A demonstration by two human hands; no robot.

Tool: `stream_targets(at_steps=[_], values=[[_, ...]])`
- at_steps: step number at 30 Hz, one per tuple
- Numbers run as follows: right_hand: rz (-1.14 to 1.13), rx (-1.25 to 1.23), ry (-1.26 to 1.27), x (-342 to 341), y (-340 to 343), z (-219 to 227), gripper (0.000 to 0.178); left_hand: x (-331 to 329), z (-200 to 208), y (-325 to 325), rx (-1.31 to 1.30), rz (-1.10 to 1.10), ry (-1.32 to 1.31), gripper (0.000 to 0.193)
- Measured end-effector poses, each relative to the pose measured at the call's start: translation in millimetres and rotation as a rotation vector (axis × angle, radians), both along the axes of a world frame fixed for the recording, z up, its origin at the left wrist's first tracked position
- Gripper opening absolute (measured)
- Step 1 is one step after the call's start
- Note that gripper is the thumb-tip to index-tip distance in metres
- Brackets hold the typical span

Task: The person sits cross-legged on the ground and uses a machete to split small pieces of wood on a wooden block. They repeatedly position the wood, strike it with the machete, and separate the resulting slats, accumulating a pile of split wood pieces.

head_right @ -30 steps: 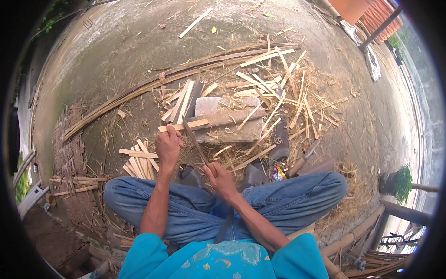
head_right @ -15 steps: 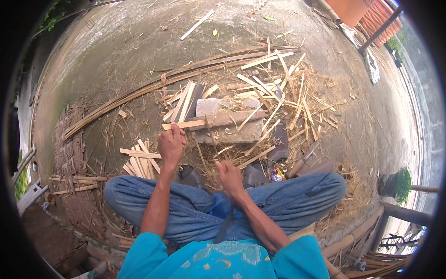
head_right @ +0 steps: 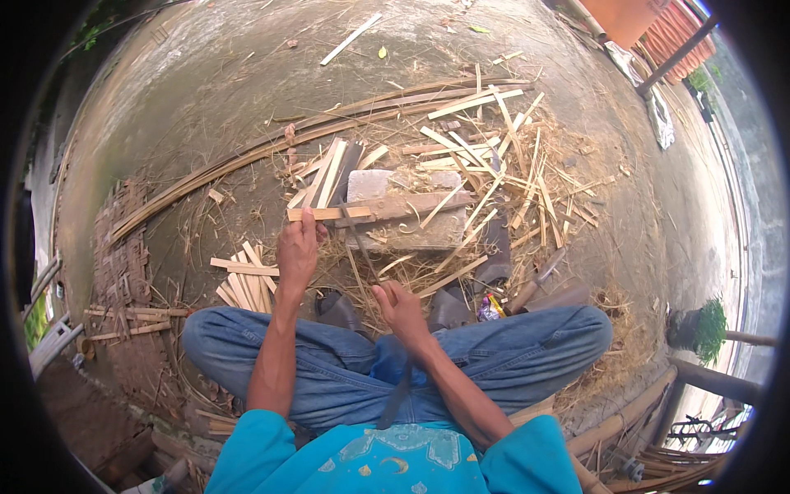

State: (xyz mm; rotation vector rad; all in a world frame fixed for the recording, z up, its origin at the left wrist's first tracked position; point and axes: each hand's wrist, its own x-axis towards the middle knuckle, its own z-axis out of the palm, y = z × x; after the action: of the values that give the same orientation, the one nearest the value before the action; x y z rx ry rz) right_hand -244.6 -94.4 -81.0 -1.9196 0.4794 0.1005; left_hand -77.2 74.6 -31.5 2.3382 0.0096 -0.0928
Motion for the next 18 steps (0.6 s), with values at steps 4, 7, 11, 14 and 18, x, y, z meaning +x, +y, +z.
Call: stream_targets(at_steps=[4,7,11,14,18], values=[[-0.053,-0.028,-0.004,-2,-4,-6,0.041,-1,0,-1,-0.016,-0.034,0.003,0.07],[0.031,-0.014,-0.161,-12,11,4,0.037,-3,-3,0,-0.007,-0.053,0.003,0.059],[-0.043,-0.01,-0.099,-15,20,-6,0.037,-7,-11,-14,-0.313,0.053,-0.111,0.037],[-0.039,-0.034,-0.03,-13,21,-5,0.037,-8,-13,-16,-0.425,0.035,-0.07,0.034],[-0.085,-0.019,-0.01,-11,18,-10,0.04,-11,-5,-21,-0.43,0.002,-0.08,0.032]])
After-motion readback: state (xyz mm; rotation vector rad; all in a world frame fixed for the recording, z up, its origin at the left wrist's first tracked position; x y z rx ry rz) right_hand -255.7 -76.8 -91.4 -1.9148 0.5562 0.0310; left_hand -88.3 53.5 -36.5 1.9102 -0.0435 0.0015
